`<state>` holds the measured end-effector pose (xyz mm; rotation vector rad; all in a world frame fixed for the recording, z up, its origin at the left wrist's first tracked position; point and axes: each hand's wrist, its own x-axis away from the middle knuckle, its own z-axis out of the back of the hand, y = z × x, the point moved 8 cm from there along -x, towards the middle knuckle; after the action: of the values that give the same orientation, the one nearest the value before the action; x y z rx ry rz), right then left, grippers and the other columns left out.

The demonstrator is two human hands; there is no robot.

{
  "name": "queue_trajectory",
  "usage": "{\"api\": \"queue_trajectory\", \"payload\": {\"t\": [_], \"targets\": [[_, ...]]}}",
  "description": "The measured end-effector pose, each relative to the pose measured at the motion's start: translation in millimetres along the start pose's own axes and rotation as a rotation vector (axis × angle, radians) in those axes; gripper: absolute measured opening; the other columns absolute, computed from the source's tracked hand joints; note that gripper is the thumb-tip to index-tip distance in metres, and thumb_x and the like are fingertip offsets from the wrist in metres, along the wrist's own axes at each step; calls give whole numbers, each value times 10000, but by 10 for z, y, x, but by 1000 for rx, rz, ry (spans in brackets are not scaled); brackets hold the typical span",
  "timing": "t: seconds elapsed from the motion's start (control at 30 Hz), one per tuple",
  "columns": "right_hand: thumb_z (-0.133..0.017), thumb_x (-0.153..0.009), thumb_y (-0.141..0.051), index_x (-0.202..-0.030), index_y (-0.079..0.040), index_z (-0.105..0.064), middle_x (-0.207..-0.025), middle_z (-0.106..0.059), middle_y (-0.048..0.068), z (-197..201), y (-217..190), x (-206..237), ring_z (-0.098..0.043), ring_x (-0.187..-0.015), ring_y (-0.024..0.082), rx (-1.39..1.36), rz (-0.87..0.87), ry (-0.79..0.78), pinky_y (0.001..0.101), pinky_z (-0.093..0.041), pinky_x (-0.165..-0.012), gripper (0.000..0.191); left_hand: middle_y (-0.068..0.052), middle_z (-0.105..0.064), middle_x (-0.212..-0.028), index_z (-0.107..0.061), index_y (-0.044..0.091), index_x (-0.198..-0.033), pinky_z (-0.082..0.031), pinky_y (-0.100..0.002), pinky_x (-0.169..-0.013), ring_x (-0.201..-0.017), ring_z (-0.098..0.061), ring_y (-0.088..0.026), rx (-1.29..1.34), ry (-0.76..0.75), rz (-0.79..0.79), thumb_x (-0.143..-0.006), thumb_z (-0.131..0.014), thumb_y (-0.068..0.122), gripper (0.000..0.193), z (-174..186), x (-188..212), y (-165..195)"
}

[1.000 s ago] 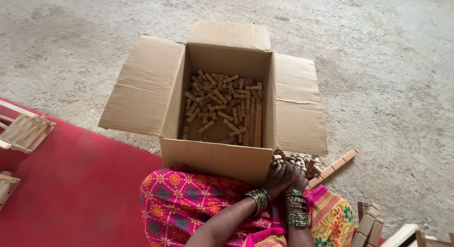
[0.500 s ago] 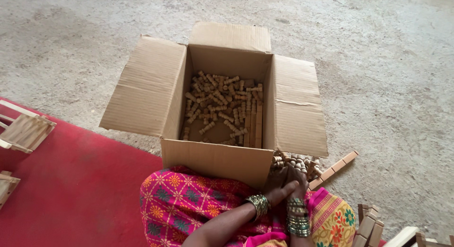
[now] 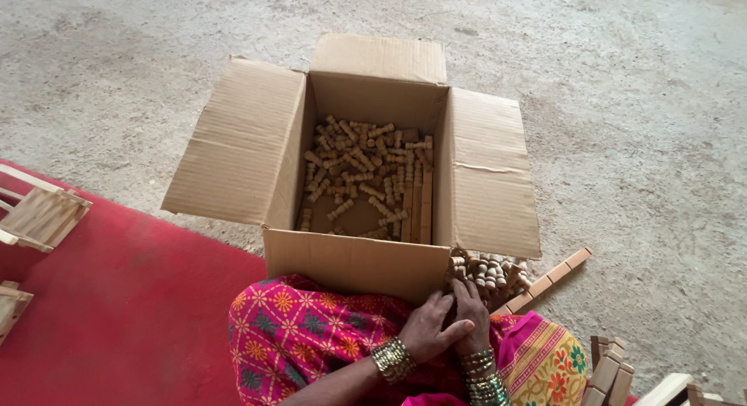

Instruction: The person sits on the floor and repeatedly picks small wooden pieces from a cardboard box, rubs them between their hands, and places them on the floor beside the box. The task continues throughout the clip with the same repetitive motion.

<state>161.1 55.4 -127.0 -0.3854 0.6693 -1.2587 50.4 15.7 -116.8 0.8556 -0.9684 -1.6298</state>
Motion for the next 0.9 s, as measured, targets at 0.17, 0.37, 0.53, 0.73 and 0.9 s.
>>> {"api": "queue_trajectory", "payload": {"t": [0.17, 0.37, 0.53, 0.73, 0.9], "targets": [[-589, -854, -111, -1297, -123, -658, -1261, -675, 121, 363, -632, -21, -720, -1077, 310, -108, 74, -15, 417, -609, -861, 449, -289, -606, -1295, -653, -41, -1225, -568, -462, -889, -1083, -666, -417, -31, 125, -153, -932, -719, 408, 541, 494, 126, 381], [-645, -896, -155, -1276, -95, -656, -1154, -745, 118, 383, -1060, -315, -765, -943, 266, -172, 195, -68, 361, -641, -788, 384, -119, -736, -867, -732, 47, -915, -606, -362, -681, -757, -746, -248, -48, 217, -270, -998, -668, 208, 191, 1208, -95, 589], [-601, -1007, -165, -1230, -74, -687, -1136, -767, 124, 480, -1380, -699, -772, -918, 229, -174, 358, 18, 347, -625, -749, 255, -105, -746, -875, -736, 68, -931, -602, -352, -653, -740, -744, -231, -144, 502, -305, -984, -646, 192, 162, 1848, -411, 481], [-626, -1022, -205, -1188, -87, -706, -1118, -772, 119, 319, -1750, -1346, -769, -927, 226, -194, 479, 46, 342, -627, -749, 219, -102, -739, -941, -731, 96, -1025, -575, -420, -756, -818, -716, -251, -428, 311, 21, -969, -628, 333, 265, 2029, -1093, -248], [-587, -999, -224, -1206, -112, -708, -1103, -776, 93, -170, -1883, -2054, -761, -871, 229, -56, 480, -147, 385, -613, -783, 264, -180, -695, -1090, -647, 66, -1192, -585, -455, -860, -981, -705, -293, -568, -166, 348, -929, -654, 431, 450, 1703, -1331, -943]]}}
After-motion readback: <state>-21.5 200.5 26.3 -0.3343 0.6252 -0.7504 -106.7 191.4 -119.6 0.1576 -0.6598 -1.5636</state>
